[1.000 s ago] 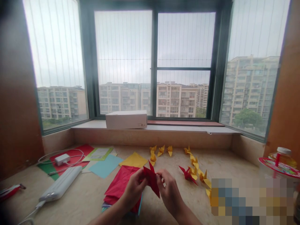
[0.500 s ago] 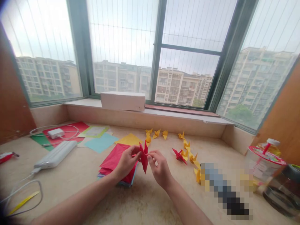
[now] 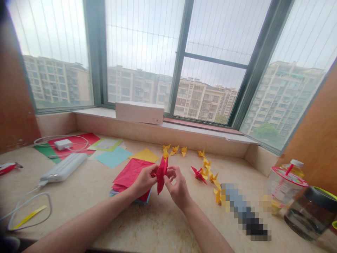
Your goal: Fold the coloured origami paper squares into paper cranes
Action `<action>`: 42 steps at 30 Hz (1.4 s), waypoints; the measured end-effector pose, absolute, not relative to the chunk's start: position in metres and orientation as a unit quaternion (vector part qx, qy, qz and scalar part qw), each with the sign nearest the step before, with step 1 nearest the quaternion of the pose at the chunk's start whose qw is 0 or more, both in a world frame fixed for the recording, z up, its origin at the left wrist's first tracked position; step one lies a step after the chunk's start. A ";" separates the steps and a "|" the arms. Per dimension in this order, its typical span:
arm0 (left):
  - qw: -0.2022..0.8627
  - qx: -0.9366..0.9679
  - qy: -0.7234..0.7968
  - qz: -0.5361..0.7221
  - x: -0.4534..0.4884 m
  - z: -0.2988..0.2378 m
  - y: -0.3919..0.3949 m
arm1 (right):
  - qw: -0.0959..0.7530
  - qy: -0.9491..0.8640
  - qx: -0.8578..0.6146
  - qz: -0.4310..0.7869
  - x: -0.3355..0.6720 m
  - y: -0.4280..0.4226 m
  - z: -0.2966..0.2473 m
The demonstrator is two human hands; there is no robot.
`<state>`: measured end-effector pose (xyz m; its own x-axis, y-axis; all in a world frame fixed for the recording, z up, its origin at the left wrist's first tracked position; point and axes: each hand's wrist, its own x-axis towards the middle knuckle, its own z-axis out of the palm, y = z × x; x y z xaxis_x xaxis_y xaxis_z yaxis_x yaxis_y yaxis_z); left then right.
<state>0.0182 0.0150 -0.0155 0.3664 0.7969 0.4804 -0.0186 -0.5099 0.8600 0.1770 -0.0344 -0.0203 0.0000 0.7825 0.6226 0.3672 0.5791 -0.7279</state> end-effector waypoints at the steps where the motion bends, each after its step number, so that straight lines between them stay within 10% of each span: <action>1: 0.416 0.717 0.267 0.492 0.018 -0.017 0.016 | 0.569 -0.681 -0.420 0.191 0.177 -0.034 -0.020; 42: 0.502 0.629 0.255 0.535 0.020 -0.012 0.012 | 0.588 -0.646 -0.457 0.166 0.195 -0.029 -0.017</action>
<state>0.0201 0.0116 -0.0124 0.2968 0.8591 0.4169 -0.2160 -0.3649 0.9057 0.1954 -0.0291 -0.0173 0.1097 0.7862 0.6082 0.3943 0.5273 -0.7527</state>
